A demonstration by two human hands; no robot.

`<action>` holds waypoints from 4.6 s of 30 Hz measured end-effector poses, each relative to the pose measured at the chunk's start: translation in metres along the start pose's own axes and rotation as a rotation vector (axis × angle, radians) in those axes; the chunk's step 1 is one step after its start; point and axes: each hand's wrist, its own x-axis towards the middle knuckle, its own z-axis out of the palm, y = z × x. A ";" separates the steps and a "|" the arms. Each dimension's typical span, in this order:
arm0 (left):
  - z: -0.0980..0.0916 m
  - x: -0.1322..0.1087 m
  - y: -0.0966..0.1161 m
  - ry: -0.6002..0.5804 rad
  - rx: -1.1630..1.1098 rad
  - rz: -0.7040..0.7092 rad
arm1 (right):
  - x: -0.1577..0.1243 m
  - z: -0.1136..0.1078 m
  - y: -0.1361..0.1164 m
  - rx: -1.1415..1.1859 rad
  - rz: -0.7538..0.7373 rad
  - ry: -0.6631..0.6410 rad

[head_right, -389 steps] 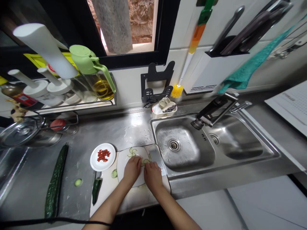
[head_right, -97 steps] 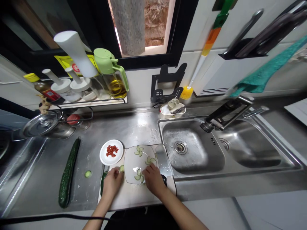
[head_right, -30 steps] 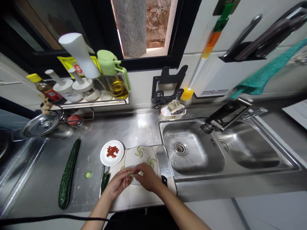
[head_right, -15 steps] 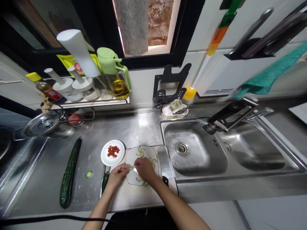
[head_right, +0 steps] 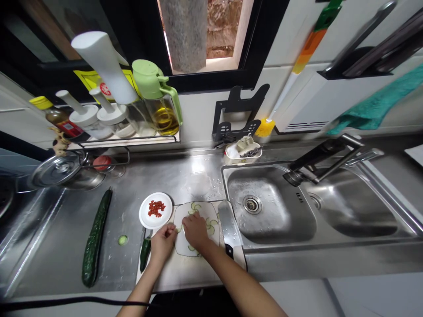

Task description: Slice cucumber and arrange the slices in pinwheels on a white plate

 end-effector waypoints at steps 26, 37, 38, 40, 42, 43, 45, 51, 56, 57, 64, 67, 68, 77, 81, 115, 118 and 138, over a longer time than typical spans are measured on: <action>0.003 -0.001 -0.012 0.052 0.021 0.133 | -0.011 0.006 0.009 -0.158 -0.135 0.093; -0.018 -0.011 -0.023 0.089 0.208 0.033 | -0.031 -0.005 0.006 -0.072 -0.087 0.057; -0.017 -0.011 -0.024 0.085 0.222 0.035 | -0.034 -0.006 0.005 -0.059 -0.090 0.054; -0.015 -0.011 -0.023 0.080 0.248 0.039 | -0.040 -0.007 0.004 -0.036 -0.097 0.051; -0.012 -0.011 -0.020 0.075 0.274 0.038 | -0.045 -0.008 0.002 -0.018 -0.104 0.044; -0.011 -0.011 -0.018 0.072 0.286 0.037 | -0.047 -0.009 0.001 -0.012 -0.104 0.039; -0.010 -0.010 -0.014 0.063 0.307 0.037 | -0.051 -0.009 0.000 -0.002 -0.099 0.025; -0.010 -0.007 -0.011 0.038 0.308 0.039 | -0.056 -0.008 -0.001 -0.002 -0.083 0.015; -0.011 -0.008 -0.008 -0.015 0.219 0.011 | -0.058 -0.009 -0.001 -0.001 -0.080 0.019; -0.012 -0.009 -0.008 -0.021 0.201 0.002 | -0.059 -0.009 -0.001 0.006 -0.078 0.025; -0.026 -0.011 -0.015 -0.074 0.072 -0.063 | -0.059 -0.007 -0.002 0.093 -0.074 0.047; -0.030 -0.011 -0.018 -0.150 -0.070 -0.096 | -0.054 -0.003 -0.003 0.148 -0.070 0.056; -0.031 -0.011 -0.016 -0.176 -0.129 -0.116 | -0.052 -0.001 -0.003 0.174 -0.068 0.063; -0.026 -0.011 0.016 -0.457 -0.448 -0.216 | -0.038 -0.002 -0.014 0.447 0.064 0.071; -0.023 -0.011 0.019 -0.470 -0.518 -0.292 | -0.039 -0.011 -0.014 0.442 0.097 0.039; -0.010 0.015 0.014 -0.242 -0.339 -0.136 | -0.039 -0.003 -0.016 0.353 0.194 0.025; -0.011 0.019 0.014 -0.222 -0.130 -0.028 | -0.033 0.003 -0.013 0.303 0.199 0.021; -0.008 0.032 0.026 -0.292 0.352 0.275 | -0.021 0.005 -0.021 0.058 0.203 -0.045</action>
